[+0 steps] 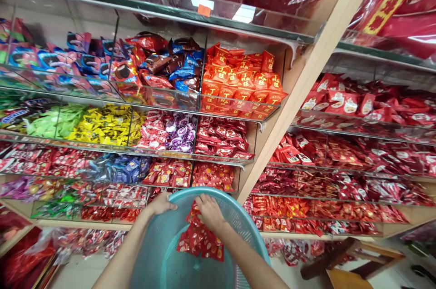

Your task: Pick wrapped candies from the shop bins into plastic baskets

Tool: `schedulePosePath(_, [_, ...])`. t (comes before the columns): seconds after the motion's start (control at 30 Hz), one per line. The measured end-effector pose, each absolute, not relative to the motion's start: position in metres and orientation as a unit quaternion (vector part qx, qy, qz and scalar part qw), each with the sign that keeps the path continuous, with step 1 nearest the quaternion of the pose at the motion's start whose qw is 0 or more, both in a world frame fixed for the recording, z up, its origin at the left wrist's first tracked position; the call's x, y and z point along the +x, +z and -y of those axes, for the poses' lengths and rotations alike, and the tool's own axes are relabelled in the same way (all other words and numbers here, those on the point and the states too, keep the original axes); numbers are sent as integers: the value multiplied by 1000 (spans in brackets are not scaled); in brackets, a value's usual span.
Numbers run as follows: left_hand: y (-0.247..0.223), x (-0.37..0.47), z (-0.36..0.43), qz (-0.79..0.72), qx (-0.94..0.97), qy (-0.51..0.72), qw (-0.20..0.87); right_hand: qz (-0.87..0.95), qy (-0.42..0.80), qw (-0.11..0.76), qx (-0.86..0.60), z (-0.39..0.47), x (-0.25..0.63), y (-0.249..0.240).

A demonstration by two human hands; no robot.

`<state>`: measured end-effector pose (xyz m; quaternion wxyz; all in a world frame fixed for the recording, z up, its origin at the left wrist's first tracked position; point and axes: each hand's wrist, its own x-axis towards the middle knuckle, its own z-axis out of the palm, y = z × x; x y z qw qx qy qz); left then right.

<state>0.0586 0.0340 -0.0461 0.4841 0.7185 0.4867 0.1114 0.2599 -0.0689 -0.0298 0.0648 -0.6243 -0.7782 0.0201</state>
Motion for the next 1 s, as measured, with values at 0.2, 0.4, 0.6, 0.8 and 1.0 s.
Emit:
schedulePosePath(0.2, [-44, 58, -35, -487, 723, 100, 481, 774, 14, 83, -627, 67, 259, -38])
schedulePosePath(0.4, [-46, 58, -36, -484, 728, 104, 474, 776, 45, 145, -613, 78, 266, -30])
schedulePosePath(0.6, [-43, 58, -35, -492, 735, 91, 458, 793, 36, 119, -596, 110, 283, -25])
schedulePosePath(0.8, [-47, 58, -36, -485, 732, 97, 469, 802, -12, 78, -592, 124, 289, -32])
schedulePosePath(1.0, [-45, 58, -35, -491, 727, 93, 471, 817, -30, 66, -572, 126, 281, -35])
